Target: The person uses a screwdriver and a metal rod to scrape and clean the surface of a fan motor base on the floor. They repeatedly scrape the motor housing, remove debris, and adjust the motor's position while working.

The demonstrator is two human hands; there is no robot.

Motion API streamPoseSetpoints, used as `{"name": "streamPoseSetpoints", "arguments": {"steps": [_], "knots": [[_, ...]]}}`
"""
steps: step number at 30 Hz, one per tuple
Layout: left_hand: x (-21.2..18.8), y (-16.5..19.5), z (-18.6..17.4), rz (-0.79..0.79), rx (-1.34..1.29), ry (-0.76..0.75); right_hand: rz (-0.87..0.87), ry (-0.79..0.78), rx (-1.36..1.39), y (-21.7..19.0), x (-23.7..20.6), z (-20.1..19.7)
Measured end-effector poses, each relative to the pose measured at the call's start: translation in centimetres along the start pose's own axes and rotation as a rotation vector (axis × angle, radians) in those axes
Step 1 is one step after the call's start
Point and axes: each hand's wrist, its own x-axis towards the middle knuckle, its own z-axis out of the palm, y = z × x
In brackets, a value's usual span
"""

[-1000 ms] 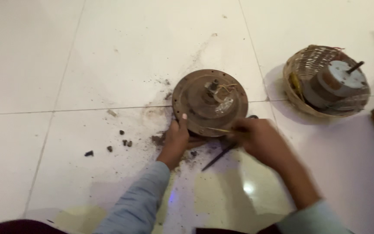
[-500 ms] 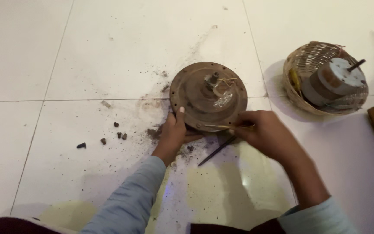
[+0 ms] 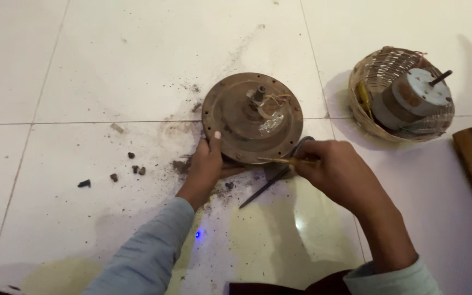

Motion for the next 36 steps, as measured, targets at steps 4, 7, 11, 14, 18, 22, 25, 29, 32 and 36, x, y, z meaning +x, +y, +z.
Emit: {"name": "streamPoseSetpoints", "arguments": {"steps": [4,7,11,14,18,22,25,29,32,36], "knots": [[-0.3,0.2,0.1,0.021,-0.021,-0.024,-0.135,0.048,0.119,-0.7,-0.3,0.6],[-0.4,0.3,0.1,0.015,-0.016,-0.049,0.009,0.022,0.093,-0.4,-0.7,0.3],[-0.4,0.5,-0.1,0.022,0.041,-0.042,-0.045,0.087,-0.008,0.6,-0.6,0.5],[-0.3,0.4,0.1,-0.016,0.024,-0.038,-0.133,0.122,-0.015,1.4,-0.8,0.3],[-0.1,0.4,0.4,0.007,0.002,-0.011,0.093,0.118,-0.016,0.9,-1.1,0.3],[-0.1,0.3,0.4,-0.003,0.024,-0.053,-0.028,0.179,0.007,0.8,-1.3,0.3],[-0.1,0.2,0.3,0.009,0.011,-0.054,0.134,0.146,-0.018,2.4,-1.3,0.0],[0.0,0.2,0.3,0.0,0.001,-0.049,0.068,0.228,-0.053,5.6,-1.4,0.5],[-0.1,0.5,0.4,-0.017,0.02,-0.043,0.132,0.211,0.009,7.3,-1.2,0.8],[-0.3,0.7,0.3,0.001,0.011,-0.055,0.071,0.172,0.083,8.7,0.3,1.2]]}}
